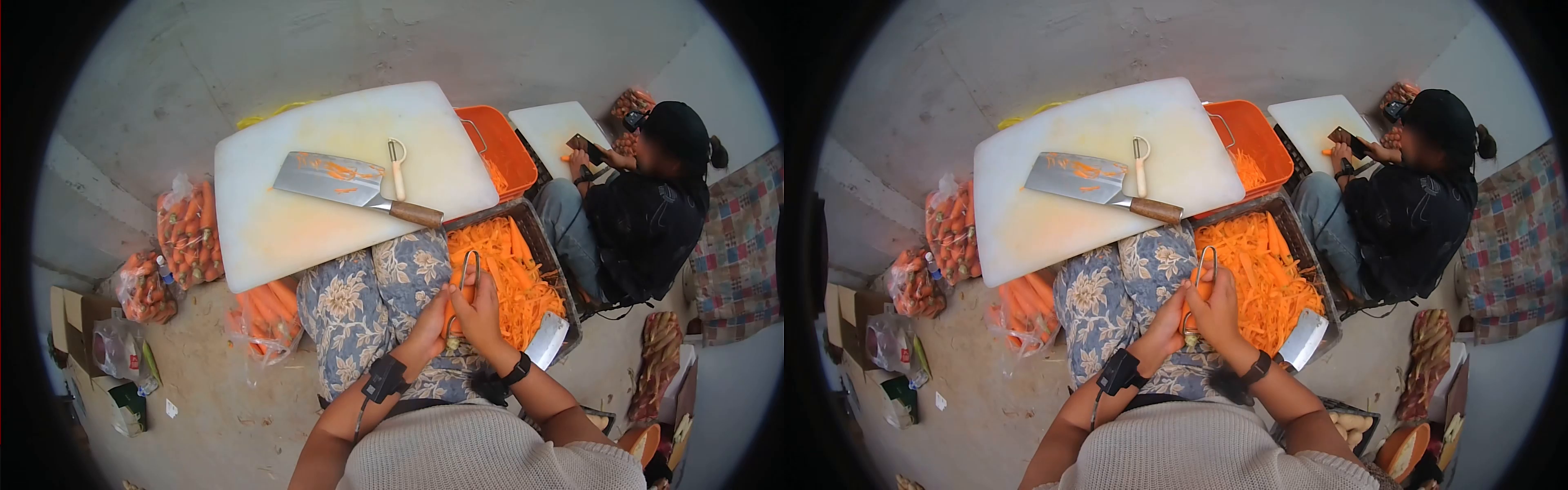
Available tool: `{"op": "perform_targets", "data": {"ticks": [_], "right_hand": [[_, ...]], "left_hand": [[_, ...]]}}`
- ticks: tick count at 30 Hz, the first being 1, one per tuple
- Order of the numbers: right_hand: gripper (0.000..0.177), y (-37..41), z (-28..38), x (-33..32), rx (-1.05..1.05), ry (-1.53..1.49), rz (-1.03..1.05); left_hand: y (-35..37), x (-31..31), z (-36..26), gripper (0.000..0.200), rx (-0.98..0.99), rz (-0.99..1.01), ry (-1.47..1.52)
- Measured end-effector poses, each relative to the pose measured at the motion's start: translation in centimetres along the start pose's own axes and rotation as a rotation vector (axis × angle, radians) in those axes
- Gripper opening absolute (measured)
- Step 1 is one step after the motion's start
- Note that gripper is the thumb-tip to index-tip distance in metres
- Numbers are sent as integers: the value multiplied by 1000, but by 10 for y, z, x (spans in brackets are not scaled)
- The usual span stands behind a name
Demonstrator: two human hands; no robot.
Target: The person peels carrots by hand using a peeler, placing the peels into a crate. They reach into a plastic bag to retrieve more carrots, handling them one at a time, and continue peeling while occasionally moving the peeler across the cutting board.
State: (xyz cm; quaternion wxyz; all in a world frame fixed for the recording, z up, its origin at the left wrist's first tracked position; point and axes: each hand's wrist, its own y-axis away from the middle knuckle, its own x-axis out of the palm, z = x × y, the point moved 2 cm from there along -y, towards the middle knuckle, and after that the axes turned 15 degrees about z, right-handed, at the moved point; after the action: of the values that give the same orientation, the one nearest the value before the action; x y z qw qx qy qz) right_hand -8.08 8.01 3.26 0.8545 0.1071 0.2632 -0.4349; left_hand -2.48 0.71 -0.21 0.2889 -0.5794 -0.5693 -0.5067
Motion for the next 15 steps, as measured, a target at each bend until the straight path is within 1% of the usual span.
{"op": "perform_targets", "data": {"ticks": [7, 10, 12, 13, 15], "right_hand": [[27, -10, -4, -3, 102, 35, 77], [27, -14, -10, -1, 99, 15, 92], [28, -16, -14, 0, -10, 92, 11], [28, -19, -17, -1, -8, 93, 14], [30, -28, -31, -8, 309, -173, -42]], "left_hand": [[-6, 0, -3, 39, 48, 9, -22], [-7, -1, -2, 41, 56, 13, 3], [-8, -6, 0, 40, 33, -23, -20], [-8, -9, 3, 40, 9, -57, -47], [-10, -11, 12, 38, 29, -85, -71]]}}
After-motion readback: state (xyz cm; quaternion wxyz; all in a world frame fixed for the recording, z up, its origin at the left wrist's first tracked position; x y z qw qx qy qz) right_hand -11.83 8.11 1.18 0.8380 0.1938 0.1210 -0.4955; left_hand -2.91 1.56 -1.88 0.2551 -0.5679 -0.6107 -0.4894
